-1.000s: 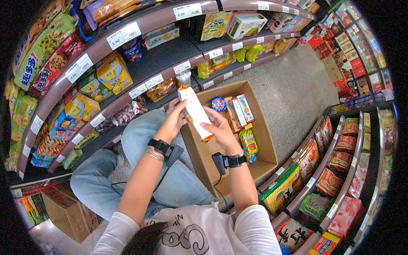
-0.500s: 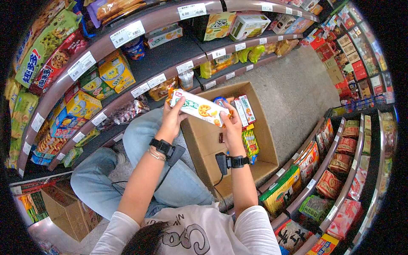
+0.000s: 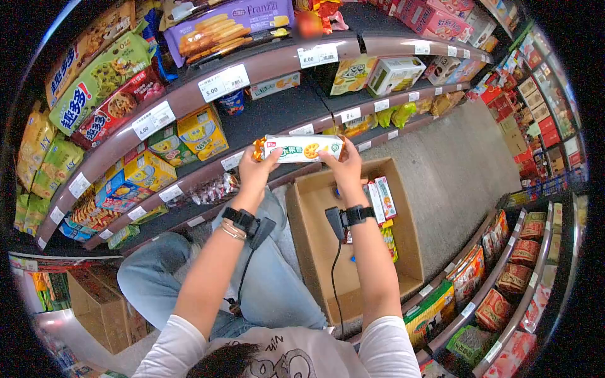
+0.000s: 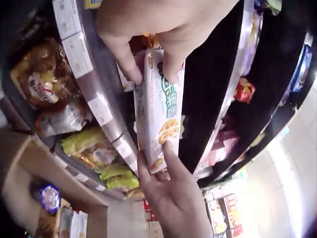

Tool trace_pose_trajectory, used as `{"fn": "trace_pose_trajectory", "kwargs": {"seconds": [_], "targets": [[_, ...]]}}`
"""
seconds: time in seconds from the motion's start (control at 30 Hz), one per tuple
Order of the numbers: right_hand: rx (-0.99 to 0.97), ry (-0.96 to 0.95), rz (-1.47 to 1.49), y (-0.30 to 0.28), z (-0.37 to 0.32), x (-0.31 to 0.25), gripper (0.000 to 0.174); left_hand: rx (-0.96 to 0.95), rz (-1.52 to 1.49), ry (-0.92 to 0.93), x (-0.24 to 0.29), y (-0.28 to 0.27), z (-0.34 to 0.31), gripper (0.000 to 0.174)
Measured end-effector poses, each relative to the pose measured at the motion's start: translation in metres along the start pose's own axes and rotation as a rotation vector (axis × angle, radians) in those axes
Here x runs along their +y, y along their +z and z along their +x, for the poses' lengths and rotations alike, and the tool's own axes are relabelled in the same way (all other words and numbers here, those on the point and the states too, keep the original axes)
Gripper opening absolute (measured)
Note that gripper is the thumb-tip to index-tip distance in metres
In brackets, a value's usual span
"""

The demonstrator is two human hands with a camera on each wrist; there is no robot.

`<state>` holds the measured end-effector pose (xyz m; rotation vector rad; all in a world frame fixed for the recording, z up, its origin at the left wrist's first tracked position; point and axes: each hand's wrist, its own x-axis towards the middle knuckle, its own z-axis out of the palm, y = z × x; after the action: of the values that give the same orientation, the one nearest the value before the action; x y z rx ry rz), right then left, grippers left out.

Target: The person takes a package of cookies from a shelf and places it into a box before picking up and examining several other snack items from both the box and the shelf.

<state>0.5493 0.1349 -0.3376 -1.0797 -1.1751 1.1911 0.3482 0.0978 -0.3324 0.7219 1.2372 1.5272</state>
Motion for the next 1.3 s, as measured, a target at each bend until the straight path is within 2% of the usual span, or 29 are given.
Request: {"fn": "trace_pose_trajectory", "kwargs": {"seconds": [0.1,0.13,0.2,0.23,0.27,0.37,0.4,0.5,0.53,0.63,0.67,0.77,0.87,0.97,1.1,1.3], "targets": [[-0.001,-0.059,-0.145,0.016,0.037,0.01,0.055,-0.013,0.137,-0.059,0.016,-0.013,0.031,0.033],[0.019,-0.105,-0.239,0.02,0.051,0.019,0.056,0.008,0.306,0.064,0.005,-0.022,0.051,0.033],[0.082,-0.242,-0.423,0.029,0.071,0.033,0.059,0.075,0.433,0.136,-0.008,-0.032,0.074,0.038],[0.075,-0.251,-0.411,0.031,0.082,0.041,0.059,0.107,0.498,0.176,-0.011,-0.035,0.086,0.042],[0.07,-0.261,-0.397,0.034,0.094,0.05,0.058,0.143,0.687,0.267,-0.018,-0.042,0.102,0.046],[0.098,-0.268,-0.392,0.044,0.123,0.068,0.056,0.188,0.95,0.403,-0.018,-0.04,0.122,0.046],[0.12,-0.253,-0.422,0.047,0.129,0.067,0.055,0.214,1.094,0.518,-0.01,-0.034,0.121,0.043],[0.156,-0.209,-0.459,0.058,0.141,0.059,0.052,0.108,0.966,0.159,0.006,-0.024,0.136,0.049],[0.157,-0.214,-0.479,0.06,0.147,0.06,0.052,0.126,0.934,0.197,-0.002,-0.025,0.144,0.046],[0.13,-0.256,-0.493,0.066,0.169,0.067,0.049,0.142,0.832,0.155,-0.033,-0.035,0.174,0.039],[0.119,-0.273,-0.489,0.068,0.176,0.071,0.048,0.142,0.797,0.065,-0.042,-0.038,0.184,0.033],[0.121,-0.268,-0.507,0.079,0.182,0.069,0.049,0.107,0.406,-0.103,-0.023,-0.023,0.171,0.037],[0.108,-0.303,-0.483,0.085,0.196,0.078,0.053,-0.033,0.241,-0.26,-0.021,-0.02,0.172,0.049],[0.043,-0.203,-0.553,0.088,0.195,0.072,0.054,-0.076,0.086,-0.235,-0.013,-0.015,0.17,0.06],[-0.015,-0.264,-0.491,0.083,0.204,0.089,0.066,-0.134,0.029,-0.231,-0.009,-0.016,0.173,0.062],[-0.091,-0.226,-0.453,0.073,0.207,0.094,0.071,-0.132,-0.032,-0.257,-0.007,-0.021,0.169,0.071]]}}
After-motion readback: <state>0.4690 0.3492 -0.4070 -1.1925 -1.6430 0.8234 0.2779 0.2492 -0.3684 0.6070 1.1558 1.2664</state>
